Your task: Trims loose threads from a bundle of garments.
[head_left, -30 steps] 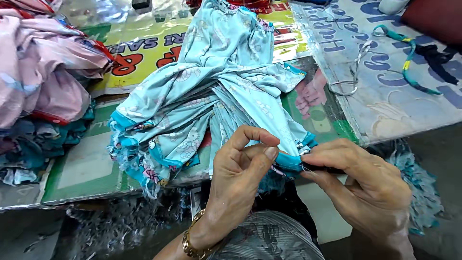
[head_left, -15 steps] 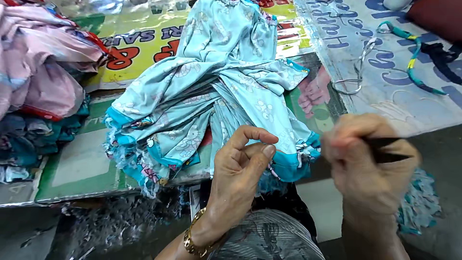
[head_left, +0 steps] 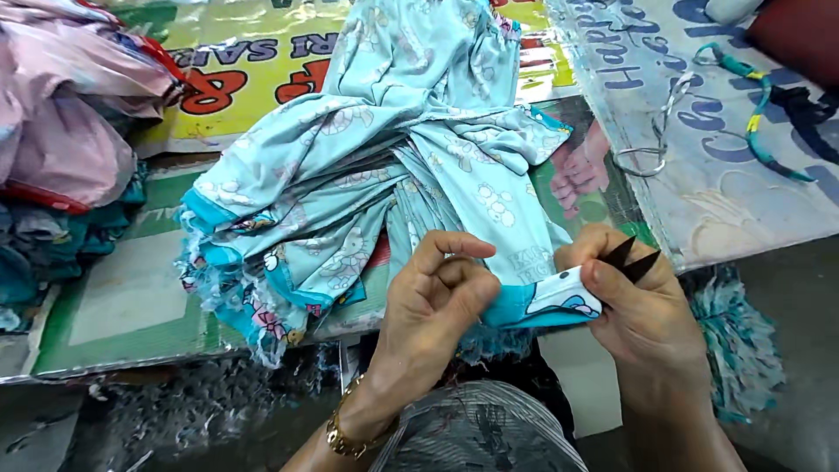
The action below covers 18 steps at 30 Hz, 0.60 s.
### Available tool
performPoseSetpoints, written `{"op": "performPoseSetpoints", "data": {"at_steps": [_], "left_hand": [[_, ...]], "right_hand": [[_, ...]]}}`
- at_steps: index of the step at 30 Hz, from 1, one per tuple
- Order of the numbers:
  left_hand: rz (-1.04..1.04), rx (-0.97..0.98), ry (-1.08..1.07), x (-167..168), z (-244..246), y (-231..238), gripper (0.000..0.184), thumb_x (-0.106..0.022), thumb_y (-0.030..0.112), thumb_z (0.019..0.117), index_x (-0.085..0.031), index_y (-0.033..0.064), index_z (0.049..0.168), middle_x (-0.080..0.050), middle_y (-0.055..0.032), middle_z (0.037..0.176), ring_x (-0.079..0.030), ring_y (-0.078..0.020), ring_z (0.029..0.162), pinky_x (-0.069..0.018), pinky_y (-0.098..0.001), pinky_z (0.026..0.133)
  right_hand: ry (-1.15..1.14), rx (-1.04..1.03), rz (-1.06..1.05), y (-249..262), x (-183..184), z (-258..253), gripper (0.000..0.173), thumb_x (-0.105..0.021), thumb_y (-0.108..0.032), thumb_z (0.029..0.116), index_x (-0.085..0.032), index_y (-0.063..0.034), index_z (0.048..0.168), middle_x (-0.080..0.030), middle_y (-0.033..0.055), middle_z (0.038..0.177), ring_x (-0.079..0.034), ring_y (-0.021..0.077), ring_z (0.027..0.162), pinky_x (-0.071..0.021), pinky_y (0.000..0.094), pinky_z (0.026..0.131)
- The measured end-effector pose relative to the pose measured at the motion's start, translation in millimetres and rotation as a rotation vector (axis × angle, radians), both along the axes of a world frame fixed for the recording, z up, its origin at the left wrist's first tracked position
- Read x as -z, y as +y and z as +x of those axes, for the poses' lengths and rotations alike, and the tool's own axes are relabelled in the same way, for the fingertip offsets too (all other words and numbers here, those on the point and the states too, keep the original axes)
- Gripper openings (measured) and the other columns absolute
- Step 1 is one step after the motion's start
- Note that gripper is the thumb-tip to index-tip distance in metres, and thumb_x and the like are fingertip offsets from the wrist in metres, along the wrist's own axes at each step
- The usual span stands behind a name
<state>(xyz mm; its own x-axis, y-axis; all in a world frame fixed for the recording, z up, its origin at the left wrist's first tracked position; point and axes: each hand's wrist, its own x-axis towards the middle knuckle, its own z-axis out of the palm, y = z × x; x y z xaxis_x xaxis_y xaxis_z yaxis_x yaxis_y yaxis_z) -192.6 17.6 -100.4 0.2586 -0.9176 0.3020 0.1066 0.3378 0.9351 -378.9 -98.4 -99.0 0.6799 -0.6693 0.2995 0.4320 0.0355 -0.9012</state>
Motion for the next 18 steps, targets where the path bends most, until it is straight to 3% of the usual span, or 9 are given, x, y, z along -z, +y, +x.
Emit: {"op": "performPoseSetpoints", "data": {"at_steps": [2, 3, 5, 6, 8, 10, 11, 14, 18], "left_hand": [[-0.088, -0.147, -0.466, 2, 4, 4, 0.024, -0.066, 0.022, 0.1008, -0.063, 0.0109, 0.121, -0.069, 0.0041, 0.105, -0.065, -0.0006, 0.096, -0.0553, -0.0176, 0.086], [-0.15, -0.3, -0.707, 5, 5, 5, 0.017, -0.066, 0.021, 0.1011, -0.067, 0.0106, 0.114, -0.067, 0.0012, 0.104, -0.063, -0.0035, 0.098, -0.0524, -0.0188, 0.087], [-0.216, -0.509, -0.852, 10, 7, 8, 0.008, -0.065, 0.017, 0.0997, -0.067, 0.0137, 0.106, -0.062, -0.0008, 0.103, -0.059, -0.0082, 0.102, -0.0485, -0.0223, 0.09], [-0.208, -0.513, -0.758, 10, 8, 10, 0.006, -0.065, 0.016, 0.0995, -0.067, 0.0137, 0.105, -0.062, 0.0013, 0.105, -0.061, -0.0054, 0.104, -0.0511, -0.0198, 0.091], [-0.155, -0.369, -0.329, 6, 7, 13, 0.009, -0.067, 0.013, 0.0983, -0.068, 0.0138, 0.107, -0.069, 0.0061, 0.105, -0.067, -0.0013, 0.099, -0.0578, -0.0193, 0.088], [-0.119, -0.205, 0.087, 1, 5, 16, 0.013, -0.071, 0.012, 0.0954, -0.071, 0.0129, 0.108, -0.073, 0.0026, 0.103, -0.07, -0.0055, 0.095, -0.059, -0.0235, 0.088], [-0.12, -0.164, 0.185, 0, 4, 17, 0.014, -0.072, 0.011, 0.0944, -0.071, 0.0121, 0.108, -0.073, 0.0009, 0.102, -0.07, -0.0066, 0.095, -0.0589, -0.0241, 0.089], [-0.148, -0.117, 0.249, -2, 3, 21, 0.014, -0.071, 0.012, 0.0952, -0.07, 0.0104, 0.109, -0.072, -0.0007, 0.103, -0.07, -0.0071, 0.097, -0.0581, -0.0242, 0.09], [-0.133, -0.122, 0.311, -2, 2, 23, 0.011, -0.07, 0.015, 0.0961, -0.07, 0.0111, 0.107, -0.07, -0.0002, 0.102, -0.068, -0.0071, 0.097, -0.0583, -0.0254, 0.088]], "right_hand": [[0.066, 0.068, -0.164, 1, -1, 0, 0.011, -0.063, -0.026, 0.103, -0.067, -0.0169, 0.098, -0.062, -0.0106, 0.081, -0.056, -0.0075, 0.068, -0.0478, 0.0079, 0.06], [0.129, 0.127, -0.326, 5, -3, -3, 0.013, -0.062, -0.028, 0.1033, -0.067, -0.0173, 0.097, -0.062, -0.0118, 0.083, -0.057, -0.0087, 0.073, -0.0483, 0.0074, 0.065], [0.21, 0.208, -0.658, 18, -12, -5, 0.018, -0.063, -0.027, 0.1039, -0.065, -0.0117, 0.095, -0.064, -0.0049, 0.085, -0.06, -0.0039, 0.08, -0.0489, 0.0107, 0.071], [0.23, 0.214, -0.785, 25, -16, -5, 0.017, -0.064, -0.025, 0.1032, -0.065, -0.0103, 0.096, -0.065, -0.0011, 0.089, -0.062, 0.0004, 0.085, -0.0511, 0.0135, 0.074], [0.245, 0.179, -0.927, 35, -18, 0, 0.014, -0.066, -0.024, 0.1024, -0.064, -0.0102, 0.098, -0.064, 0.0035, 0.095, -0.063, 0.0055, 0.086, -0.0518, 0.0154, 0.074], [0.241, 0.145, -0.968, 38, -17, 6, 0.019, -0.064, -0.028, 0.103, -0.063, -0.01, 0.098, -0.063, 0.0047, 0.096, -0.062, 0.0057, 0.084, -0.0499, 0.0148, 0.07], [0.237, 0.144, -0.962, 38, -17, 10, 0.023, -0.064, -0.032, 0.1032, -0.063, -0.0097, 0.098, -0.062, 0.0042, 0.097, -0.062, 0.0043, 0.086, -0.0499, 0.0134, 0.072], [0.209, 0.205, -0.9, 38, -17, 18, 0.026, -0.064, -0.035, 0.1028, -0.062, -0.0087, 0.098, -0.061, 0.0023, 0.099, -0.061, 0.0007, 0.091, -0.0498, 0.0113, 0.078], [0.171, 0.333, -0.85, 43, -7, 35, 0.032, -0.073, -0.036, 0.0971, -0.058, -0.0092, 0.105, -0.059, 0.0014, 0.103, -0.058, -0.0027, 0.086, -0.047, 0.0075, 0.072]]}}
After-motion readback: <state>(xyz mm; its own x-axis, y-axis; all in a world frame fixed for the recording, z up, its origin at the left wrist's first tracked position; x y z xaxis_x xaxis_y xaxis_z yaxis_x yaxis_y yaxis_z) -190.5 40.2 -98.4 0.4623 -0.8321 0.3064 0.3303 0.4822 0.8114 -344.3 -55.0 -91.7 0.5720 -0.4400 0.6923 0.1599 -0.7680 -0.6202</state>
